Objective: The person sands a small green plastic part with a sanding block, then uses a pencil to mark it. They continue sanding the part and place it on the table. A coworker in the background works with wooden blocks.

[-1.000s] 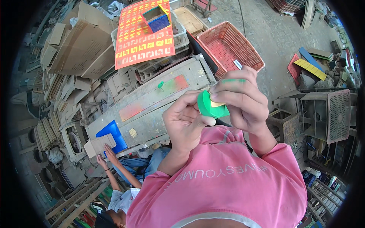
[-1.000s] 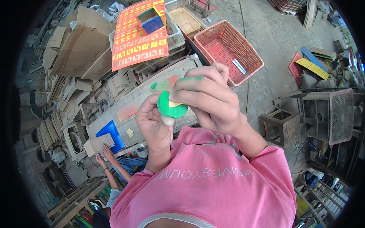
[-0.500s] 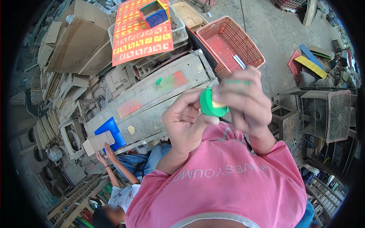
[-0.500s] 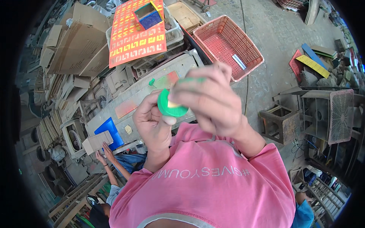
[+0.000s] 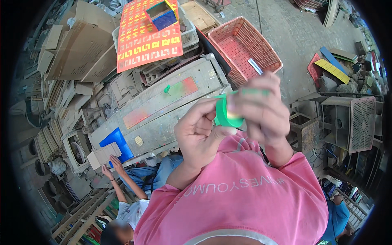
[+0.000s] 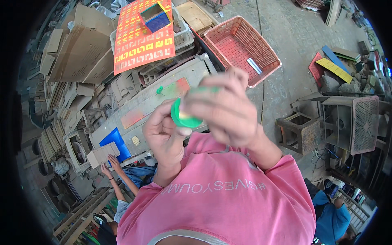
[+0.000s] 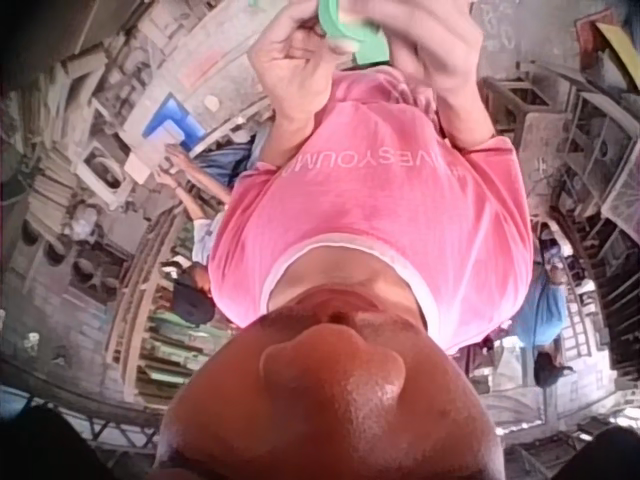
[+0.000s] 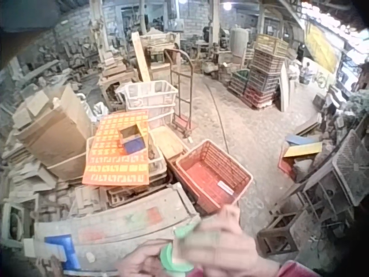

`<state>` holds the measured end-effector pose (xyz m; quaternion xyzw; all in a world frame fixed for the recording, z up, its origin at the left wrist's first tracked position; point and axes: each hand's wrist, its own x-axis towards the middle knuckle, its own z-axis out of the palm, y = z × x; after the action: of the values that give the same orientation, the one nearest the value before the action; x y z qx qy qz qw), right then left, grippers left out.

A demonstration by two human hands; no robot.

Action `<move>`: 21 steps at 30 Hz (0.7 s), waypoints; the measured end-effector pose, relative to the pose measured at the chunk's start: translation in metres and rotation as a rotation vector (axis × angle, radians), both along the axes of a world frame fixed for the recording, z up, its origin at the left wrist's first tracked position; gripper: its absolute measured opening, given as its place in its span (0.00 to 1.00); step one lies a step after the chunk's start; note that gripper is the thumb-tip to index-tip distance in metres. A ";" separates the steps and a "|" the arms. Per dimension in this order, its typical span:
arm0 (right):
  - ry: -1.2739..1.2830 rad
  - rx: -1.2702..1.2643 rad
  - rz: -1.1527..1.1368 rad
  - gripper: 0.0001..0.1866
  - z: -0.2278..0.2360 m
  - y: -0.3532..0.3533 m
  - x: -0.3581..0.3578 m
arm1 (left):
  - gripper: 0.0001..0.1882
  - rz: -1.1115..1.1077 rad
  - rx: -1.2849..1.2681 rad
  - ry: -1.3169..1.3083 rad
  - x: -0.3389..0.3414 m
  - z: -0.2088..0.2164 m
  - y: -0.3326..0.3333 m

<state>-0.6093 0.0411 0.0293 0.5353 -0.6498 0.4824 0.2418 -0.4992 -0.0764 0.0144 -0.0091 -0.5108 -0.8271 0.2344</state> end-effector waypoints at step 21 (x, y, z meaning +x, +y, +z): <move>0.009 0.033 0.036 0.16 0.005 -0.001 -0.002 | 0.22 -0.062 -0.003 -0.037 0.001 0.003 -0.003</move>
<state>-0.6117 0.0398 0.0340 0.5530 -0.6469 0.4733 0.2273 -0.4981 -0.0795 0.0171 -0.0101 -0.5158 -0.8333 0.1989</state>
